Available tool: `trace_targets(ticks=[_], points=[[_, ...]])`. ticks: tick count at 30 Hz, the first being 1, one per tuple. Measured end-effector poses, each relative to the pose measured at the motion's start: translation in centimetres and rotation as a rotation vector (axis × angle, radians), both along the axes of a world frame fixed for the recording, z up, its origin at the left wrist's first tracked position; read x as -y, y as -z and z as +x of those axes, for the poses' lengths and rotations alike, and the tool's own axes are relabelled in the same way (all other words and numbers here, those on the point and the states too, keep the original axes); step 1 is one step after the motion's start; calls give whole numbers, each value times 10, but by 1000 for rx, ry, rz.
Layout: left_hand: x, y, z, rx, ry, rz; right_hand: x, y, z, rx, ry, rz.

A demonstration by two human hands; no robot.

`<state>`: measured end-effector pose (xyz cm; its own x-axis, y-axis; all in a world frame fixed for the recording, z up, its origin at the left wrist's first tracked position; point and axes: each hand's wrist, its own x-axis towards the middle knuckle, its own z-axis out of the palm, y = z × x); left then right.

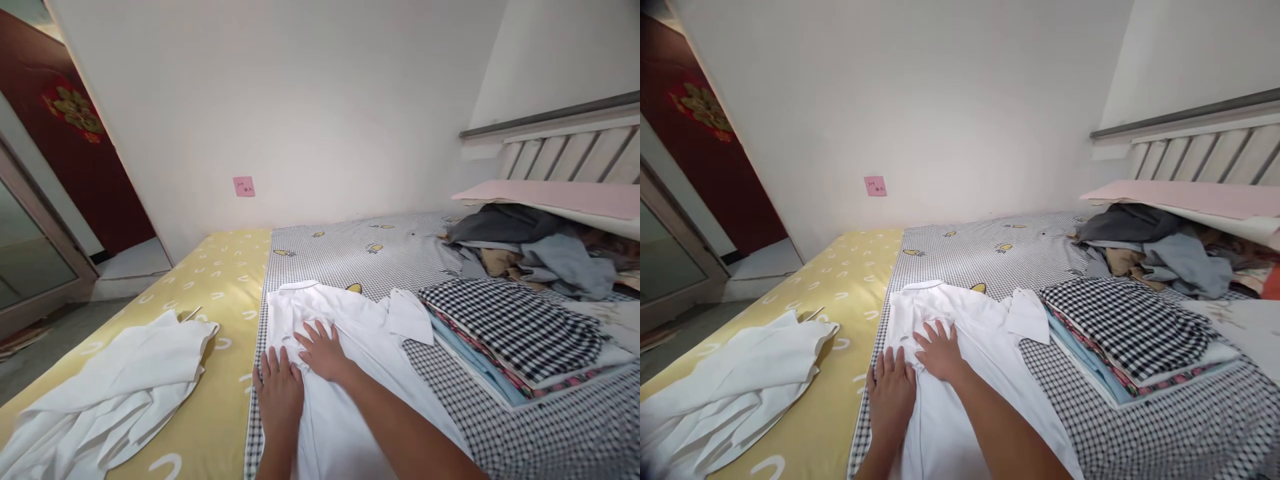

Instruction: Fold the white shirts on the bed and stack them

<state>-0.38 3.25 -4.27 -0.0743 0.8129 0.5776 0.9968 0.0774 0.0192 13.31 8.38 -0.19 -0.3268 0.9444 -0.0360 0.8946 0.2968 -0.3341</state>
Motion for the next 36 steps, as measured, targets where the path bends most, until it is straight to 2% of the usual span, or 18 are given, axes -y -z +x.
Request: trace_targets(ticks=[3, 7, 9, 12, 17, 20, 22, 27, 30, 33, 36], points=[[1, 0, 1, 6, 7, -1, 40, 11, 20, -15, -26, 111], [3, -4, 3, 50, 8, -21, 113, 44, 68, 38, -82, 319], [5, -10, 4, 106, 20, -66, 138, 56, 90, 85, -94, 437], [9, -20, 5, 169, 44, -141, 152, 60, 103, 117, -54, 502], [27, -30, 5, 164, 58, -212, 153, 44, 93, 68, 28, 369], [53, -28, 6, 155, 82, -240, 156, 36, 90, 7, 51, 307], [80, -23, 6, 138, 109, -244, 157, 34, 90, -18, 60, 293], [170, 6, -2, -22, 311, -174, 157, 34, 89, -28, 69, 287], [213, 25, -10, -109, 427, -172, 156, 34, 88, -28, 71, 274], [239, 38, -18, -113, 427, -164, 155, 32, 86, -30, 101, 272], [249, 44, -25, -117, 347, -195, 157, 28, 83, -40, 129, 276]])
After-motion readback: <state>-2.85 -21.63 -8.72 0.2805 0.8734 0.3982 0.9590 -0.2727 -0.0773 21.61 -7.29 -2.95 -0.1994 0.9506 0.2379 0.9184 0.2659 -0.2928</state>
